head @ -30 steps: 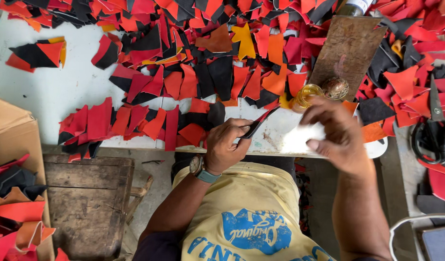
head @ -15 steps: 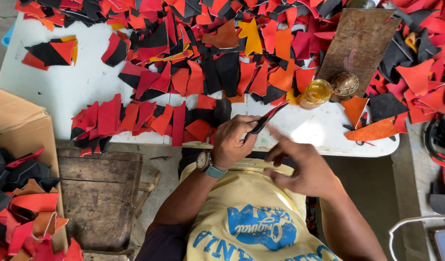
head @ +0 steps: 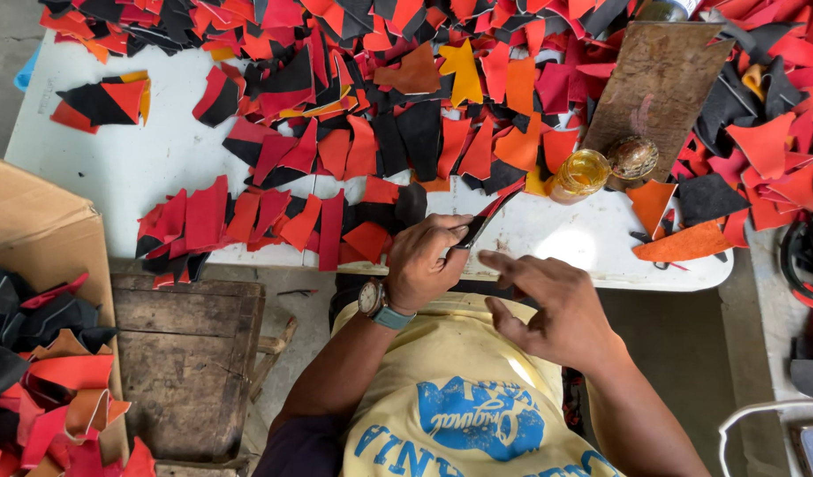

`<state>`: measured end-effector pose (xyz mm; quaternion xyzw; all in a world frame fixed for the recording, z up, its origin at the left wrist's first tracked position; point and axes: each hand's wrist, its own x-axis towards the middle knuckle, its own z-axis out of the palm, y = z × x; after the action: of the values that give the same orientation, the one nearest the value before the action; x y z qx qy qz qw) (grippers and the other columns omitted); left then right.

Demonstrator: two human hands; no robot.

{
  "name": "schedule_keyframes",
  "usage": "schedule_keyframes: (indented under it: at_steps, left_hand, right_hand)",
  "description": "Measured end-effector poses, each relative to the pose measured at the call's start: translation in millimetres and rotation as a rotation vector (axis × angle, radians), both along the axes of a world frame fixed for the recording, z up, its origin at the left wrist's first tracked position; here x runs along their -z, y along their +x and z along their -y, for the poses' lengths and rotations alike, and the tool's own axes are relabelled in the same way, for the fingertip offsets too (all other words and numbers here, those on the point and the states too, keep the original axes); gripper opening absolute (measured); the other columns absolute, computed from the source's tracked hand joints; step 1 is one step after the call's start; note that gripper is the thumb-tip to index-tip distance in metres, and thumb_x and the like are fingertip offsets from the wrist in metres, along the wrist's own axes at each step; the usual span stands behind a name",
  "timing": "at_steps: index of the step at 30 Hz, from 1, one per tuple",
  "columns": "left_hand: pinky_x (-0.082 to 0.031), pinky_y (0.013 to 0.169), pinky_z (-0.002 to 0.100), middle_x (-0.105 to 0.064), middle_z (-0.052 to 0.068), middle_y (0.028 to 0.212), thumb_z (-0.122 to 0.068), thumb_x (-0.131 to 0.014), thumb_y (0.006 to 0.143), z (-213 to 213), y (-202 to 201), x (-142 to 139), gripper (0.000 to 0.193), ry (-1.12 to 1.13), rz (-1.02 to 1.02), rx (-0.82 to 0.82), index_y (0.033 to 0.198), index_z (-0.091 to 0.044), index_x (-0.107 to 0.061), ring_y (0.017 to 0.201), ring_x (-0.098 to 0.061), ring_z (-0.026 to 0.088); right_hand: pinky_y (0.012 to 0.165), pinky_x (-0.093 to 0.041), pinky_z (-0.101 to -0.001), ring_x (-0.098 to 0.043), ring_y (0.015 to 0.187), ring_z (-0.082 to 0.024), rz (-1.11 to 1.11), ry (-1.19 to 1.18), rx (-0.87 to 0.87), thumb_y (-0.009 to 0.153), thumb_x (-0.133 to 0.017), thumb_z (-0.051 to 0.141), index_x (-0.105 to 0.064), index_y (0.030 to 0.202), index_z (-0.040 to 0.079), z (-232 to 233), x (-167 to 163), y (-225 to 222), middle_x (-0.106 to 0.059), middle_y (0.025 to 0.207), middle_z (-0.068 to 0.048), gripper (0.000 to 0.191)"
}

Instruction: The person repeatedly picks red and black leather pieces from a table, aligns them, and presses them together. They occasionally use a small tool to rub or smooth the edges of the joined pieces. The assembled pieces are placed back on the table among many others.

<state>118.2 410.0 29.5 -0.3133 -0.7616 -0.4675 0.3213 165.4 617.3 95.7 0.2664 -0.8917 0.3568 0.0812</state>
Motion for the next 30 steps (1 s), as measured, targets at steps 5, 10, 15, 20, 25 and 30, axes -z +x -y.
schedule_keyframes:
  at_steps: [5, 10, 15, 20, 25, 30]
  left_hand:
    - [-0.063, 0.075, 0.037, -0.072, 0.017, 0.11, 0.011, -0.07, 0.082, -1, 1, -1, 0.021, 0.0, 0.026, 0.025, 0.091, 0.001, -0.054, 0.092, -0.076, 0.031]
    - [-0.062, 0.074, 0.038, -0.073, 0.016, 0.108, 0.011, -0.072, 0.082, 3, 1, -5, 0.02, -0.028, -0.014, 0.001, 0.09, 0.002, -0.056, 0.091, -0.075, 0.03]
    - [-0.063, 0.076, 0.038, -0.073, 0.018, 0.11, 0.013, -0.071, 0.081, 6, 7, -8, 0.018, -0.07, -0.092, 0.003, 0.088, 0.003, -0.058, 0.094, -0.076, 0.031]
    - [-0.065, 0.079, 0.038, -0.072, 0.018, 0.109, 0.013, -0.072, 0.082, 4, 9, -5, 0.018, -0.084, -0.129, 0.005, 0.086, 0.003, -0.058, 0.092, -0.076, 0.03]
    - [-0.065, 0.077, 0.035, -0.072, 0.018, 0.109, 0.014, -0.074, 0.084, 3, 10, -2, 0.023, -0.084, -0.129, 0.015, 0.083, 0.001, -0.054, 0.093, -0.077, 0.029]
    - [-0.064, 0.075, 0.036, -0.073, 0.018, 0.107, 0.016, -0.071, 0.08, -1, 11, -5, 0.024, -0.023, -0.066, 0.009, 0.086, 0.002, -0.052, 0.093, -0.077, 0.03]
  right_hand:
    - [0.075, -0.058, -0.0342, -0.068, 0.084, -0.021, 0.086, -0.182, -0.245, 0.077, -0.084, 0.014, -0.061, 0.14, 0.004, -3, 6, 0, -0.069, 0.097, -0.012, 0.068]
    - [0.085, -0.056, -0.0354, -0.066, 0.097, -0.022, 0.028, -0.308, -0.246, 0.076, -0.08, 0.014, -0.063, 0.138, 0.007, 1, 5, 9, -0.067, 0.109, -0.012, 0.065]
    - [0.083, -0.053, -0.0412, -0.062, 0.095, -0.031, -0.251, 0.064, 0.159, 0.072, -0.084, 0.019, -0.065, 0.138, 0.01, -2, -2, -8, -0.063, 0.104, -0.017, 0.069]
    - [0.085, -0.051, -0.0419, -0.06, 0.095, -0.031, -0.257, 0.094, 0.214, 0.073, -0.085, 0.02, -0.067, 0.139, 0.014, -12, -11, -13, -0.063, 0.106, -0.016, 0.069]
    - [0.091, -0.049, -0.0439, -0.058, 0.106, -0.035, -0.278, 0.149, 0.166, 0.07, -0.085, 0.023, -0.067, 0.138, 0.014, -21, -16, -20, -0.062, 0.12, -0.02, 0.071]
    - [0.097, -0.046, -0.0446, -0.055, 0.117, -0.036, -0.212, -0.002, 0.247, 0.074, -0.082, 0.022, -0.063, 0.141, 0.012, -24, -13, -20, -0.057, 0.131, -0.022, 0.07]
